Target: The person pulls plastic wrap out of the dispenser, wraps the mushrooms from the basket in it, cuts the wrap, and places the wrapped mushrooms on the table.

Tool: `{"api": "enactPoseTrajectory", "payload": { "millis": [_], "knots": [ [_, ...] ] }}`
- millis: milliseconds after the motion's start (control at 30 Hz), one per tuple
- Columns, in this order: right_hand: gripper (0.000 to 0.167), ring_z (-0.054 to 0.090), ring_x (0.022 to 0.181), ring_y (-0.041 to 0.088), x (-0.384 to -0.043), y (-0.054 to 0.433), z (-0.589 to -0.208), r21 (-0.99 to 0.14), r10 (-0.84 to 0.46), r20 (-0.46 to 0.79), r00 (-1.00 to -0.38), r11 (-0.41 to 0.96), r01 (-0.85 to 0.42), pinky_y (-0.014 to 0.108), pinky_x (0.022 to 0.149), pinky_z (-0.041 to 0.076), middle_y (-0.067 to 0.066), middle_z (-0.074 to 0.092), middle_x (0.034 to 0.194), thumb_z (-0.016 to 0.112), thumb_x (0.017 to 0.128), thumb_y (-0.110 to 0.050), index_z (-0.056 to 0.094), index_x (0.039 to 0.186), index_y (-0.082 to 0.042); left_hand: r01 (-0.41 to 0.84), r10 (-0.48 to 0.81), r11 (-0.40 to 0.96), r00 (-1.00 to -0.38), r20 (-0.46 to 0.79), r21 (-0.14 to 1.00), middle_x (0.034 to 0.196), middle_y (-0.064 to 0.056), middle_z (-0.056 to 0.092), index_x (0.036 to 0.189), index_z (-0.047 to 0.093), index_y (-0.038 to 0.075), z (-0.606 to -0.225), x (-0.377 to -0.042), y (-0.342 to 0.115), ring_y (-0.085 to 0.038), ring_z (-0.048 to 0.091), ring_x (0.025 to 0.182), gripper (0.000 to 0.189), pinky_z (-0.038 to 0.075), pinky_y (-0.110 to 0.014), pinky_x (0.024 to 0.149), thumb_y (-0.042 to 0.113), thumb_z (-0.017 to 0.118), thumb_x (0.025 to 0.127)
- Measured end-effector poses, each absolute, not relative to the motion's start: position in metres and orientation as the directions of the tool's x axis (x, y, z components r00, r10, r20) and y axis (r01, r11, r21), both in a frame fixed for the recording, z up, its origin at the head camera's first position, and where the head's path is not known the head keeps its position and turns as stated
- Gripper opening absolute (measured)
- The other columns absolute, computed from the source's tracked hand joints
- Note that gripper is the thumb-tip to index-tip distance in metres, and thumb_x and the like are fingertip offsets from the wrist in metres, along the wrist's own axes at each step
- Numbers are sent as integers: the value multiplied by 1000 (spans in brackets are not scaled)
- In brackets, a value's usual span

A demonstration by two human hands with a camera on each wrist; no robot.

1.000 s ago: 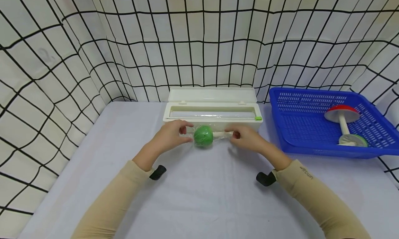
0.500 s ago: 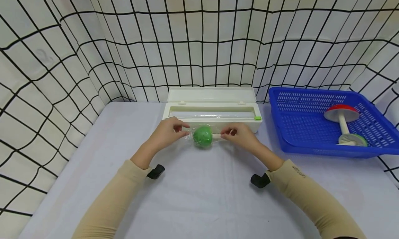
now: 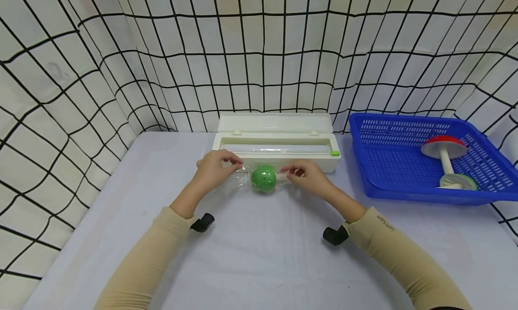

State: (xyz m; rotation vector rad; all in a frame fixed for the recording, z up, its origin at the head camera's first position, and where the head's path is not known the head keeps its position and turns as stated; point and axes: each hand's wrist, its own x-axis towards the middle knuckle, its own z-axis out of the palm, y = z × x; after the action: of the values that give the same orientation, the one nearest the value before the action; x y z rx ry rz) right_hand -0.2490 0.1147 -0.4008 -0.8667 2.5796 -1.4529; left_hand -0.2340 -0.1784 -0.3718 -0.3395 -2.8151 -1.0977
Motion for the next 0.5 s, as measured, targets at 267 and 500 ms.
{"api": "enactPoseTrajectory", "payload": {
  "millis": [267, 500],
  "knots": [
    [26, 54, 85, 19, -247, 121, -405, -805, -477, 222, -851, 403, -436, 31, 74, 45, 15, 71, 103, 63, 93, 10, 76, 112, -1, 246, 190, 667, -969, 159, 704, 109, -7, 72, 107, 79, 9, -372, -237, -184, -28, 62, 106, 13, 44, -48, 84, 10, 71, 97],
    [24, 50, 82, 19, -247, 124, -405, -821, -500, 208, -841, 378, -428, 28, 71, 43, 8, 65, 90, 65, 93, 9, 78, 110, -1, 229, 224, 641, -969, 107, 732, 113, -8, 70, 108, 78, 8, -369, -237, -190, -29, 60, 112, 15, 47, -47, 89, 10, 69, 97]
  ]
}}
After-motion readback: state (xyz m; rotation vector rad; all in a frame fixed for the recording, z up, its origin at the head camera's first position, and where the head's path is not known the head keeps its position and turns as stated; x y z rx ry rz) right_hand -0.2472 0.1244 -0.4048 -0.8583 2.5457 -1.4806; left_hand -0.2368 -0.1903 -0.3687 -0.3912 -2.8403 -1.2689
